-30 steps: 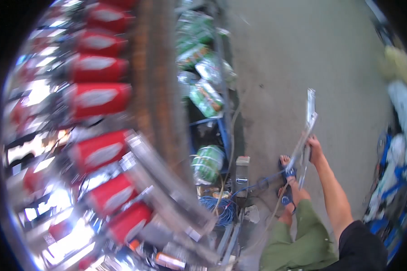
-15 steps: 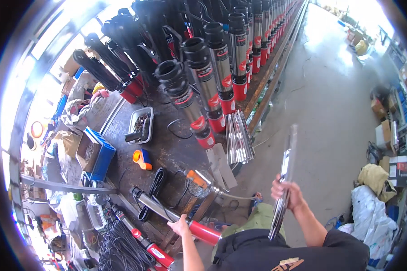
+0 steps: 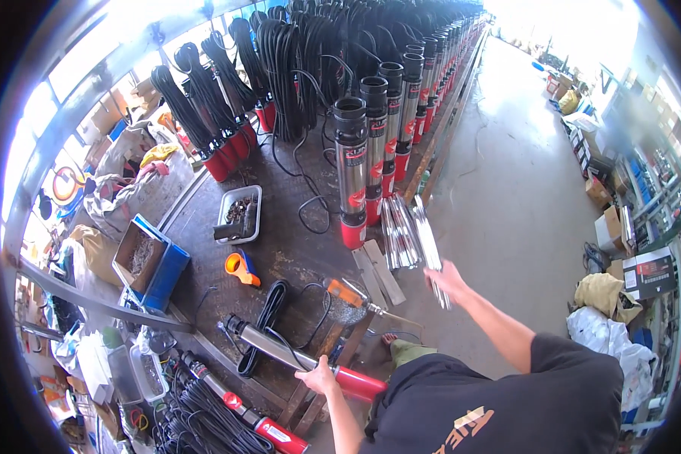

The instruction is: The person assembles water pumps by securing metal components and attaching black cable bundles using a pneumatic screwdriver.

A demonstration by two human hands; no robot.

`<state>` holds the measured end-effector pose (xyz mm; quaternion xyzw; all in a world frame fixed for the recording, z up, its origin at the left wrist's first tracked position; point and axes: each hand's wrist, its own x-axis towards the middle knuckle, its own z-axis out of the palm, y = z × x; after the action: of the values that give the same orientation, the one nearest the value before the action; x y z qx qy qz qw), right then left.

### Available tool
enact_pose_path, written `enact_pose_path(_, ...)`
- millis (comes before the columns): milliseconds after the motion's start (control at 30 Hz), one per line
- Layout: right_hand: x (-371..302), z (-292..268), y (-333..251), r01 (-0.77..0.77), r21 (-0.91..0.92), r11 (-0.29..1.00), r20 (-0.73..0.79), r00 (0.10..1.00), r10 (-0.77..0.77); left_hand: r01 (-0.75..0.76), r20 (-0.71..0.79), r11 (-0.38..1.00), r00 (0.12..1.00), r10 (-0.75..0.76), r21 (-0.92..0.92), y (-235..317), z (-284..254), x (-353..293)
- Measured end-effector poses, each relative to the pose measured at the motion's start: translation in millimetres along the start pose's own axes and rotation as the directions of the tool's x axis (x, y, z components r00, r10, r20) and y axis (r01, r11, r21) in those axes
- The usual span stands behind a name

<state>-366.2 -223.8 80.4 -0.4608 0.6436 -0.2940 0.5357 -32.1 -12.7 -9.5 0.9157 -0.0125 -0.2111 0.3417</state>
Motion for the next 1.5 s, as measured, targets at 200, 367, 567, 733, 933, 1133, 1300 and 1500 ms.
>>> enact_pose_path(200,167.7,35.4,20.0,-0.058,-0.625,0.779,-0.351,0.912,-0.213,-0.036,-0.023,0.999,0.999,0.036,0.008,4.1,4.9,-0.5)
enact_pose_path(367,157.8,52.5,-0.4,-0.197,-0.639,0.743,-0.313,0.95,-0.017,-0.03,-0.058,1.0,0.998,0.03,-0.004,1.7,7.8,-2.6)
enact_pose_path(567,162.2,40.7,-3.3,-0.171,-0.552,0.816,-0.335,0.942,-0.029,-0.009,-0.039,0.998,0.999,0.007,-0.056,15.8,8.1,-12.8)
enact_pose_path(733,133.6,49.1,-10.7,-0.184,-0.462,0.868,-0.261,0.963,0.065,-0.011,-0.044,0.998,0.999,0.008,-0.061,18.0,3.0,-15.7)
enact_pose_path(933,151.9,54.4,8.6,-0.002,-0.661,0.75,-0.272,0.932,-0.237,-0.019,-0.03,0.999,0.999,0.018,-0.035,18.7,4.8,-15.2)
enact_pose_path(1133,162.8,53.6,-8.1,-0.038,-0.687,0.726,-0.261,0.945,-0.196,-0.012,0.014,0.997,1.0,0.013,-0.073,11.0,1.1,-10.0)
enact_pose_path(1300,151.4,49.7,-21.3,-0.029,-0.682,0.731,-0.284,0.931,-0.228,-0.038,0.073,0.993,0.996,0.047,-0.115,-2.8,-1.4,-0.1)
enact_pose_path(1500,152.7,57.1,-27.9,-0.062,-0.611,0.789,-0.342,0.92,-0.193,-0.073,0.076,0.97,0.993,0.093,-0.234,-16.2,-1.1,6.8)
